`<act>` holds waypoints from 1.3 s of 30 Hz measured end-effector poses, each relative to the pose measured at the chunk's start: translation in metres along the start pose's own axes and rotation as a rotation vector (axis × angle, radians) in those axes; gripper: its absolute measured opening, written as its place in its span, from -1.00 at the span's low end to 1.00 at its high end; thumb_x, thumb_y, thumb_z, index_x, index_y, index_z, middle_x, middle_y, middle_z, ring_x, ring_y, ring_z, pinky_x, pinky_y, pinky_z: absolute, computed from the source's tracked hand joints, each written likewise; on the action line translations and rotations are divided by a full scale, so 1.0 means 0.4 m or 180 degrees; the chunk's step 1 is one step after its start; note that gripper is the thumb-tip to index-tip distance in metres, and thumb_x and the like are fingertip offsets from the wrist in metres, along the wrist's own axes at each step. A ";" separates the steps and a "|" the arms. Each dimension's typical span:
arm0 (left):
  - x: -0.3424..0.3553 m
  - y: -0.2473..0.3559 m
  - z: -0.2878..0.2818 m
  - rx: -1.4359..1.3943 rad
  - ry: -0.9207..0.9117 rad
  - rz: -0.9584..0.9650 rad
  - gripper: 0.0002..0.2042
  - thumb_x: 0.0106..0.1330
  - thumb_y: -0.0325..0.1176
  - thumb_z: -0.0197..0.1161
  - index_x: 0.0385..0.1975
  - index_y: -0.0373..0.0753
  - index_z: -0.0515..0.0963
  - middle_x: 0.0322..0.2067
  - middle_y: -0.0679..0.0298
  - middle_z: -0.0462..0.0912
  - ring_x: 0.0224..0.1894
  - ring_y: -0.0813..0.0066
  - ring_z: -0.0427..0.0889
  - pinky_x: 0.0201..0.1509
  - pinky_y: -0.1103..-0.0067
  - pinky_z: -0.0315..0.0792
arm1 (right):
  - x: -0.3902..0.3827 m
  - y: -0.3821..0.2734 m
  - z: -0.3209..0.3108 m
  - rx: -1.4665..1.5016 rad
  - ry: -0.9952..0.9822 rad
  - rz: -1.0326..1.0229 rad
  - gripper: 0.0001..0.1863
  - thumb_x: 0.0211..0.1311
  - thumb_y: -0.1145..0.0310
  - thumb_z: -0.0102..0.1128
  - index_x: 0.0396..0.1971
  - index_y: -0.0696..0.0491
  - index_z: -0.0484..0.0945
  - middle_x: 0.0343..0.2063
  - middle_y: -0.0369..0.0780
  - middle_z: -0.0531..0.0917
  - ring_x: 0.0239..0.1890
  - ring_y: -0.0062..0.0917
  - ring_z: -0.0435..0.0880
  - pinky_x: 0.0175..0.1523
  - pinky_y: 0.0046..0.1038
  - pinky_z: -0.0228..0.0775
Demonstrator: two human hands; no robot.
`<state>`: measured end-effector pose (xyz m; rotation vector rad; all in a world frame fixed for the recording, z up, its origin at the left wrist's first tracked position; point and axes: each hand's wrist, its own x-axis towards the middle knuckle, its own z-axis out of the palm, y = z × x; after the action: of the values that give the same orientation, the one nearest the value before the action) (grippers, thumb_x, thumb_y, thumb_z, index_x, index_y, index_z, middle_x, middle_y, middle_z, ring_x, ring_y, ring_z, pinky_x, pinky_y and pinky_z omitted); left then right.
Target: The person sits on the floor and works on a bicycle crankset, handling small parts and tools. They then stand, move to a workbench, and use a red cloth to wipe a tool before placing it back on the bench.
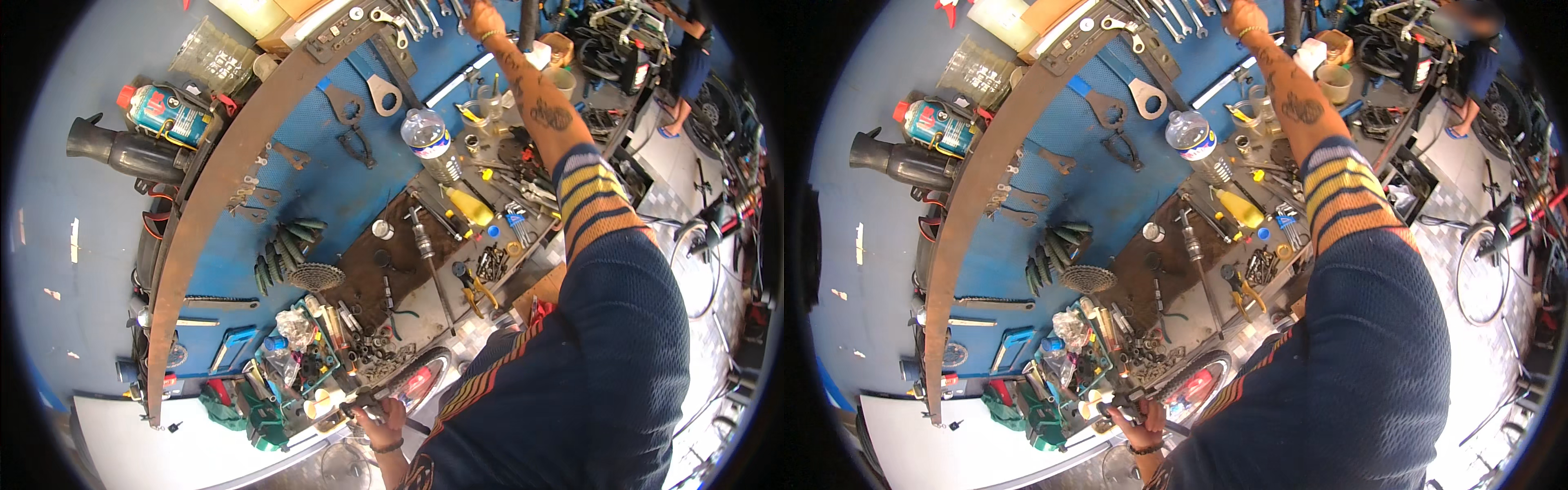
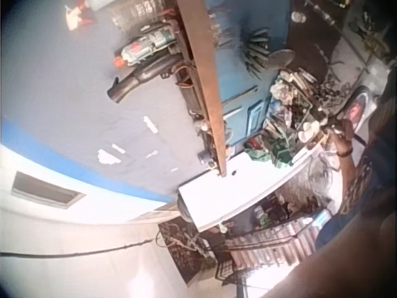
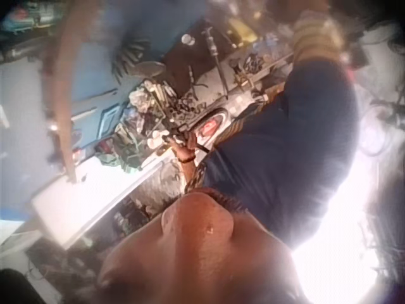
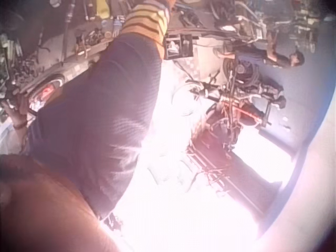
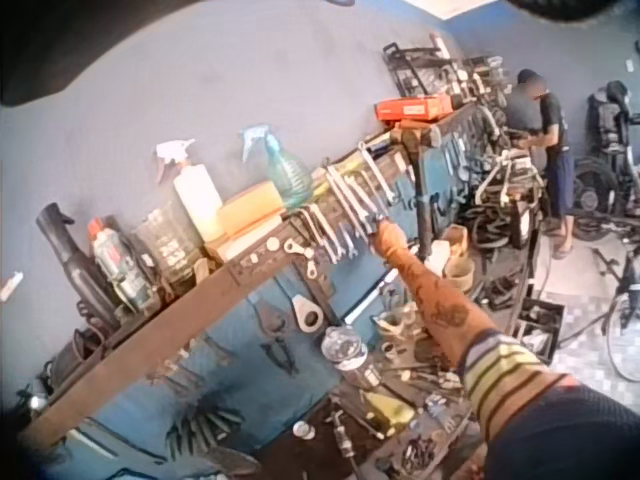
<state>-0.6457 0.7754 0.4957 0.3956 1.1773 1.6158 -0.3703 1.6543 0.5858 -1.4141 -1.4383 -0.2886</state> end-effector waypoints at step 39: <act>0.482 -0.087 0.083 -0.1130 0.0616 -0.0458 -0.28 0.29 0.58 -0.06 -0.58 -0.08 0.36 -0.84 0.48 0.12 -0.84 0.60 0.04 -0.76 0.60 -0.11 | -1.112 -0.617 -0.959 0.2866 -0.2723 0.0112 -0.83 0.48 0.45 0.19 -0.15 0.23 0.68 -0.36 -0.13 0.77 -0.43 -0.49 0.78 -0.31 -0.52 0.57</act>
<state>-0.6784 0.9584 0.4253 -0.0730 1.0065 1.7212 -0.5002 1.0339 0.5208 -0.7897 -1.8407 0.9971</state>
